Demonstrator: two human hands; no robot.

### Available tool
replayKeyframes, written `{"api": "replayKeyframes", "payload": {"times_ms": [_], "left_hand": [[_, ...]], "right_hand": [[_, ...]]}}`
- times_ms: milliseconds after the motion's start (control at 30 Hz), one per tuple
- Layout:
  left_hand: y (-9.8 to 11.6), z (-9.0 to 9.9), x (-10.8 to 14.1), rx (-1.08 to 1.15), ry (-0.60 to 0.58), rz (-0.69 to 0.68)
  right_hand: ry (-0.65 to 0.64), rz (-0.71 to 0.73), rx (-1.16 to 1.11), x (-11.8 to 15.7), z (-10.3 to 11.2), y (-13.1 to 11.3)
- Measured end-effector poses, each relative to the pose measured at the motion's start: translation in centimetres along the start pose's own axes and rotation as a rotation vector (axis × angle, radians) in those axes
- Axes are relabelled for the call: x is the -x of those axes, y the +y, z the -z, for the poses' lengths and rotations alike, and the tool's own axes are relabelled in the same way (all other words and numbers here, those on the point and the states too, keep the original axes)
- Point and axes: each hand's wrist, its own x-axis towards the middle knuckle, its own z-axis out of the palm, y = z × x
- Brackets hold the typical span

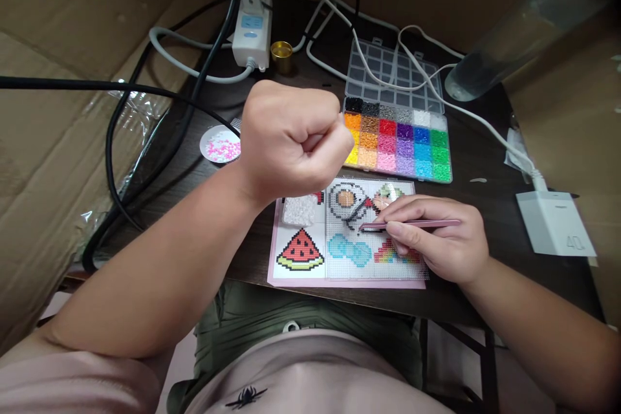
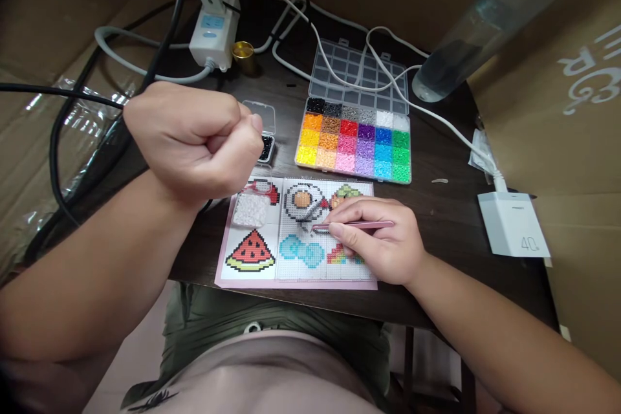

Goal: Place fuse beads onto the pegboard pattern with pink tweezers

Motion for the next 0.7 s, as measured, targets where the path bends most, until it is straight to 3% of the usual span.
{"api": "replayKeyframes", "payload": {"times_ms": [200, 700], "left_hand": [[0.04, -0.11, -0.2, 0.095, -0.023, -0.002], [0.23, -0.12, -0.04, 0.055, -0.016, 0.015]], "right_hand": [[-0.003, 0.019, -0.02, -0.1, -0.1, -0.27], [0.002, 0.018, -0.001, 0.15, -0.04, -0.03]]}}
